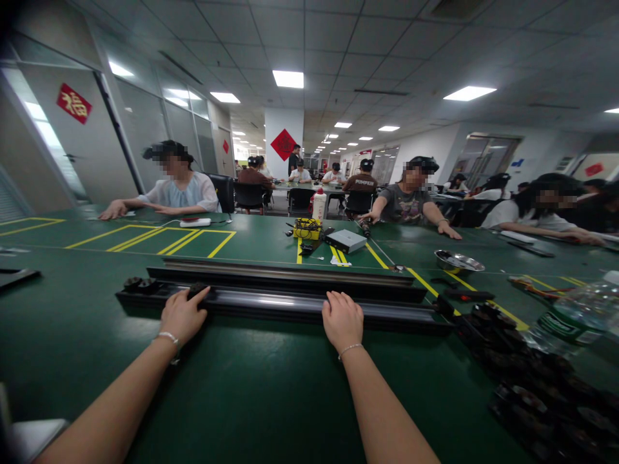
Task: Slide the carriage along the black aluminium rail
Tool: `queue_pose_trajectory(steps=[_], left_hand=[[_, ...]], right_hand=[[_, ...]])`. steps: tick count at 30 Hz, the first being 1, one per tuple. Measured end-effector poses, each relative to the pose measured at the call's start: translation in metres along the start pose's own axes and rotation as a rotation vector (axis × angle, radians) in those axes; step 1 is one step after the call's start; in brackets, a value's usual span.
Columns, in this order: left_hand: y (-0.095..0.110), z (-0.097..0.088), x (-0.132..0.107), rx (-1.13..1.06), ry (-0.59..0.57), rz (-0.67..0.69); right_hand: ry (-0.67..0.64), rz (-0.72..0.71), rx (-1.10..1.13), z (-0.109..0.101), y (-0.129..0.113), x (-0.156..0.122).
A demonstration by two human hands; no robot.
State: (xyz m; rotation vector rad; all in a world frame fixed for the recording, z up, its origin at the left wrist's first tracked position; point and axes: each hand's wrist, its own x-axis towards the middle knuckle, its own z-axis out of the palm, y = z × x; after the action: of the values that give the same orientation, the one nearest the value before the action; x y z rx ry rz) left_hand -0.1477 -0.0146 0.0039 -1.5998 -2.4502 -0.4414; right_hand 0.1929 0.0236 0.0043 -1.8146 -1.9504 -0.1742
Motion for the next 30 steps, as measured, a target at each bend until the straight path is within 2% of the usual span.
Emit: queue_pose_trajectory(steps=[30], left_hand=[[-0.0002, 0.0005, -0.0002, 0.025, 0.016, 0.019]], right_hand=[[0.004, -0.006, 0.006, -0.001, 0.0006, 0.0002]])
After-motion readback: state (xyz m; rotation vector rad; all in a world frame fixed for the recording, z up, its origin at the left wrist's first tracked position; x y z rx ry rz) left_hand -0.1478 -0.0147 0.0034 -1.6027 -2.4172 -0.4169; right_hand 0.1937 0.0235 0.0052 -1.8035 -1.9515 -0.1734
